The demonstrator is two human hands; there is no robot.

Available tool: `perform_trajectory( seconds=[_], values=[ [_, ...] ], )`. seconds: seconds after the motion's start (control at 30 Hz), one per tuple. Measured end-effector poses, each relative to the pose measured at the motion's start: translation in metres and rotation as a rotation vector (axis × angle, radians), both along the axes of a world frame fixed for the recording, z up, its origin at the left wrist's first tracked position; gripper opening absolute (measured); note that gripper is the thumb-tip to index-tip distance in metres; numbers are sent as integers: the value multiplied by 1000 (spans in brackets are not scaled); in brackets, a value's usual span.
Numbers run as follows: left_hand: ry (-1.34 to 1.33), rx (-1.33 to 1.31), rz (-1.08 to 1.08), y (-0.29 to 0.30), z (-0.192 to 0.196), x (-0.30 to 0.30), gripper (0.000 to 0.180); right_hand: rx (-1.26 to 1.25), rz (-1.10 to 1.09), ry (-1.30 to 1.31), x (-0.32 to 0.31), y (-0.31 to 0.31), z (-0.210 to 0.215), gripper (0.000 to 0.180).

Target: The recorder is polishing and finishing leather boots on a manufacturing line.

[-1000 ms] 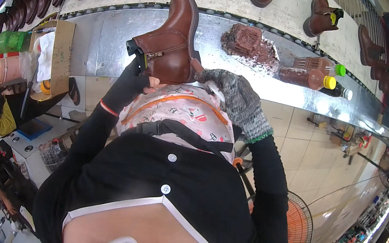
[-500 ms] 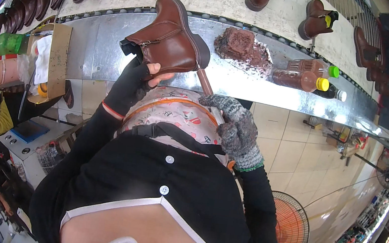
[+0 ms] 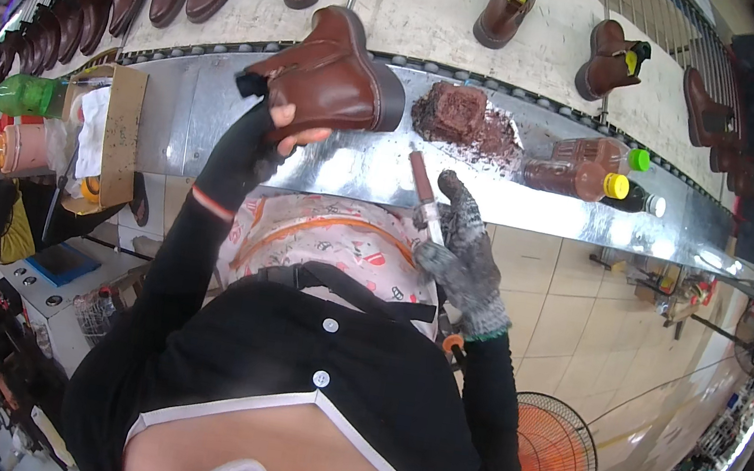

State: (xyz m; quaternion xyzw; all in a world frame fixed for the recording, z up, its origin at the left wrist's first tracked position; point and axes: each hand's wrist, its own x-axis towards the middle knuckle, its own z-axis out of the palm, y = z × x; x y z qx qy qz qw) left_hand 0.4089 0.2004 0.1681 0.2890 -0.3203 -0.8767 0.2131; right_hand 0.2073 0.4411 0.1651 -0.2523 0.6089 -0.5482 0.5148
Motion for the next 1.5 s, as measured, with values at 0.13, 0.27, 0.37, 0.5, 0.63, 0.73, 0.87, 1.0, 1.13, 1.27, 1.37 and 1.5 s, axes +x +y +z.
perform_trajectory(
  seconds=[0.13,0.27,0.37,0.5,0.63,0.73,0.87,1.0,1.13,1.27,1.37,1.5],
  values=[
    [-20,-117,-55,-59,-21,-51,48,29,-201,268,1,-19,-75,60],
    [15,-317,-97,-135,-39,-124,40,56,-365,-5,7,-31,-138,42],
    [-307,-548,-106,-180,-51,-184,52,97,-420,61,8,-29,-156,39],
    [-745,-1130,-118,-187,-69,-228,61,149,-329,319,6,-23,-160,44],
    [-788,-1459,-74,-171,-79,-249,71,255,-212,563,1,-18,-163,54],
    [-758,-1358,-60,-158,-97,-240,75,215,-222,580,1,-18,-165,55],
    [-971,-1686,170,-115,-148,-176,78,209,-211,627,1,-16,-162,55],
    [-971,-1838,54,-54,-176,-90,66,249,-208,688,2,-17,-158,54],
    [-919,-1842,-93,-17,-168,-51,59,222,-253,527,3,-20,-154,50],
    [-923,-1796,-96,-11,-166,-47,55,199,-240,496,5,-21,-145,43],
    [-915,-1808,-30,-10,-173,-47,55,94,-447,163,14,-34,-141,34],
    [-862,-1825,62,-10,-176,-47,53,67,-471,129,19,-38,-134,28]
  ],
)
